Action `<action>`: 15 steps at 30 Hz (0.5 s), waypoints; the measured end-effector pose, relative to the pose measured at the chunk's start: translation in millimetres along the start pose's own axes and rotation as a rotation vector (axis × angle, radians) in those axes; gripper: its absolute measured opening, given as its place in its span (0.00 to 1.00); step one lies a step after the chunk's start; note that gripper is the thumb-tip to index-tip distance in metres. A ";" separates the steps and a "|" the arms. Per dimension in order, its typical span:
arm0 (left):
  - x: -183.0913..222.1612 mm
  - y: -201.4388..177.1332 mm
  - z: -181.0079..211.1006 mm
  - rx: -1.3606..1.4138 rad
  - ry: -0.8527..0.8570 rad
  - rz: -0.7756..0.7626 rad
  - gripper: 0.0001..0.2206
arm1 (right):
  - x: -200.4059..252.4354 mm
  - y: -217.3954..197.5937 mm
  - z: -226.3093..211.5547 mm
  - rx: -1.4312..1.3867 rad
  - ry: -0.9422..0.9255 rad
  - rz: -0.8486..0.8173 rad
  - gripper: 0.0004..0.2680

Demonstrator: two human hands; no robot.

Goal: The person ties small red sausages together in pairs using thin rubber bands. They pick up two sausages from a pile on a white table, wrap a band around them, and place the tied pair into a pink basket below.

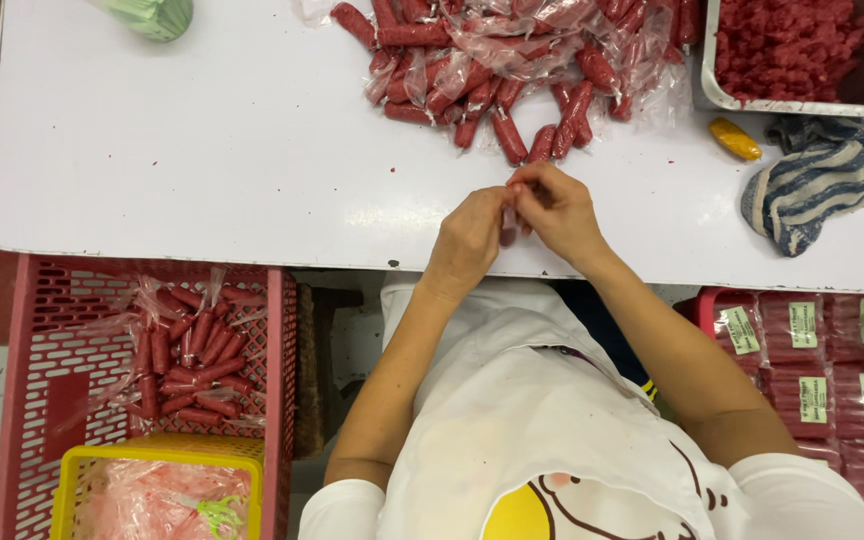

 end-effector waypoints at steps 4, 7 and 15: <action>4.9 -2.4 0.2 0.015 0.018 0.021 0.04 | 5.5 15.5 -3.1 -0.159 0.237 0.057 0.04; 3.3 -16.8 -7.0 0.029 -0.065 0.101 0.03 | 0.1 20.1 -37.5 0.086 -0.139 -0.010 0.07; 7.3 -34.9 -13.3 0.016 -0.050 0.024 0.05 | -6.9 33.9 -39.0 -0.077 -0.017 0.021 0.04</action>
Point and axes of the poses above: each hand's wrist, its own x-axis away from the middle knuckle, its own y-axis out of the palm, z = x × y, the point moved 4 cm from there along -x, towards the middle knuckle, and after that the axes turned 9 degrees about x, right-handed, at the moved point
